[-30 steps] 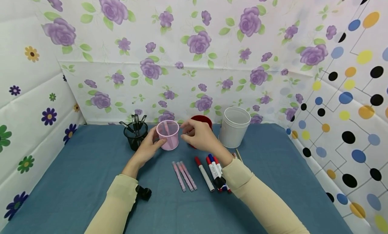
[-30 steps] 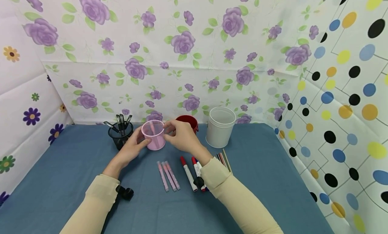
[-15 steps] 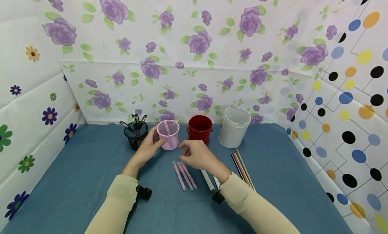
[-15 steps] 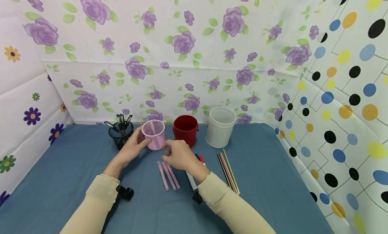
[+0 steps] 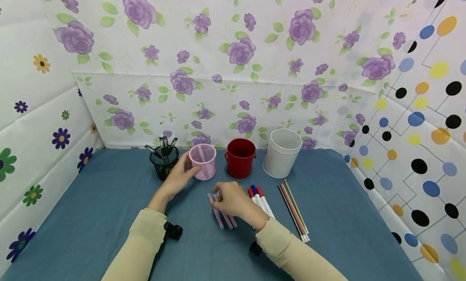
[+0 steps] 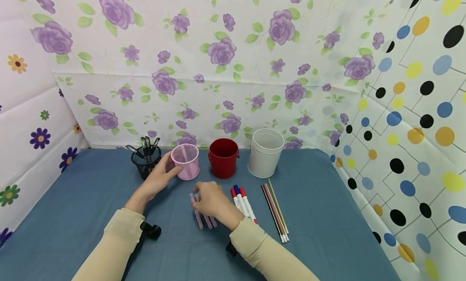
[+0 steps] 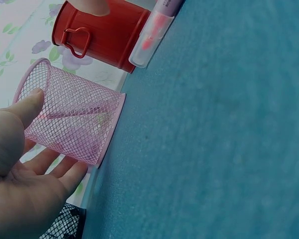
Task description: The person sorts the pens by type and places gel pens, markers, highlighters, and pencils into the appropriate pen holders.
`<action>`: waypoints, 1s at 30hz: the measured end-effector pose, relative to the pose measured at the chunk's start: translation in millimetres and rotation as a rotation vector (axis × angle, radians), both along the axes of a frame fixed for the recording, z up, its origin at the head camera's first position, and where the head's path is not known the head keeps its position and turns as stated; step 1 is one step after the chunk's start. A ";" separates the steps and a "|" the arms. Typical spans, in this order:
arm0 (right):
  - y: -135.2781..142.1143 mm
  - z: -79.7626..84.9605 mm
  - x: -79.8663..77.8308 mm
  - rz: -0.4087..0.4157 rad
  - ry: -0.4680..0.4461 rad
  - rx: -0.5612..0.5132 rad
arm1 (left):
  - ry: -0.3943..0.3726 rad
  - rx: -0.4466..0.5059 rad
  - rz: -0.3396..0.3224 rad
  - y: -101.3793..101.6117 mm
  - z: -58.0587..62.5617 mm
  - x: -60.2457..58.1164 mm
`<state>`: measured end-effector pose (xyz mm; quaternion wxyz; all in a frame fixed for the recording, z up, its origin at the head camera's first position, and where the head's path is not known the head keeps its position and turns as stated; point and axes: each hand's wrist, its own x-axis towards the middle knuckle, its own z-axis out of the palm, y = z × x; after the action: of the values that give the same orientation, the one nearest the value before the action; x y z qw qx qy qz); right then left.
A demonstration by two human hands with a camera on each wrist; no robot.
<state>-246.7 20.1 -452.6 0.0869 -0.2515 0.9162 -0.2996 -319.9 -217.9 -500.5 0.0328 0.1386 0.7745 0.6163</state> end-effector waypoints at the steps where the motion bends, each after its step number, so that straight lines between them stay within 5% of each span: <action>1: -1.1 -1.2 0.7 -0.005 0.004 0.010 | 0.002 0.000 -0.002 0.0 0.0 -0.2; 30: -29.8 -8.5 17.9 -0.027 0.087 0.225 | 0.000 -0.012 0.011 0.9 0.3 -1.0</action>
<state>-228.8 -9.6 -461.1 0.0706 -0.2406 0.9503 -0.1848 -321.0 -217.0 -500.2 0.0303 0.1342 0.7790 0.6118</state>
